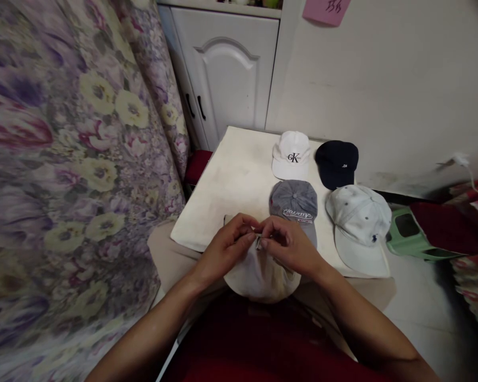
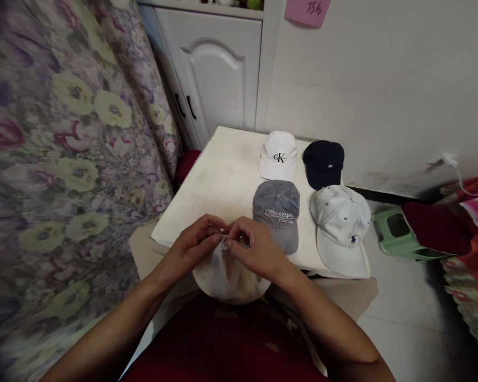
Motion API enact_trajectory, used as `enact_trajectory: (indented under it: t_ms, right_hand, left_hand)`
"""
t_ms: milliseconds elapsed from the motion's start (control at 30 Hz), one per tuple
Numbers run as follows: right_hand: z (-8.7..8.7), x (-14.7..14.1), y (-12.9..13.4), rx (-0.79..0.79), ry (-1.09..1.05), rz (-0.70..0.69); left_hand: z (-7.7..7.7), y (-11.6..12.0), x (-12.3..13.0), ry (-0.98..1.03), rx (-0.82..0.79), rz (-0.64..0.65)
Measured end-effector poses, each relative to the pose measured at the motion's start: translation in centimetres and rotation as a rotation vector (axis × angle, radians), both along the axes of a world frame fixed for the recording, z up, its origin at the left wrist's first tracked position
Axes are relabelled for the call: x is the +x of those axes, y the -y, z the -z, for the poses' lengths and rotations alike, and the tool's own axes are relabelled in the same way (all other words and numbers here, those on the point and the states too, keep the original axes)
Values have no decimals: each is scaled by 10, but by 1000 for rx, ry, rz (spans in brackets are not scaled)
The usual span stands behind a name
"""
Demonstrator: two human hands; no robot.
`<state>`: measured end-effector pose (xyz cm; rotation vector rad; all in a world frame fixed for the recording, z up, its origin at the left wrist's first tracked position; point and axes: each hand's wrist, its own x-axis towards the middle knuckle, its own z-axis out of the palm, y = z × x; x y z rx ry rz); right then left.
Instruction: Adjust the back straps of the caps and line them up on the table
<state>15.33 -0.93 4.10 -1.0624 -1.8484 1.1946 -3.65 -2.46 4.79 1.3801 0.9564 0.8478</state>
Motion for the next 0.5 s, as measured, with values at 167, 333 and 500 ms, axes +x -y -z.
enact_trajectory:
  t_ms: [167,333,500]
  right_hand:
    - [-4,-3,2,77,53,46]
    - [-5,-5,3,155,87,63]
    - [-4,-5,5,209,136,71]
  left_hand:
    - [2,-2,-1,1,20,4]
    - [3,-3,-1,-6,30,-9]
    - [3,-4,-1,-6,36,1]
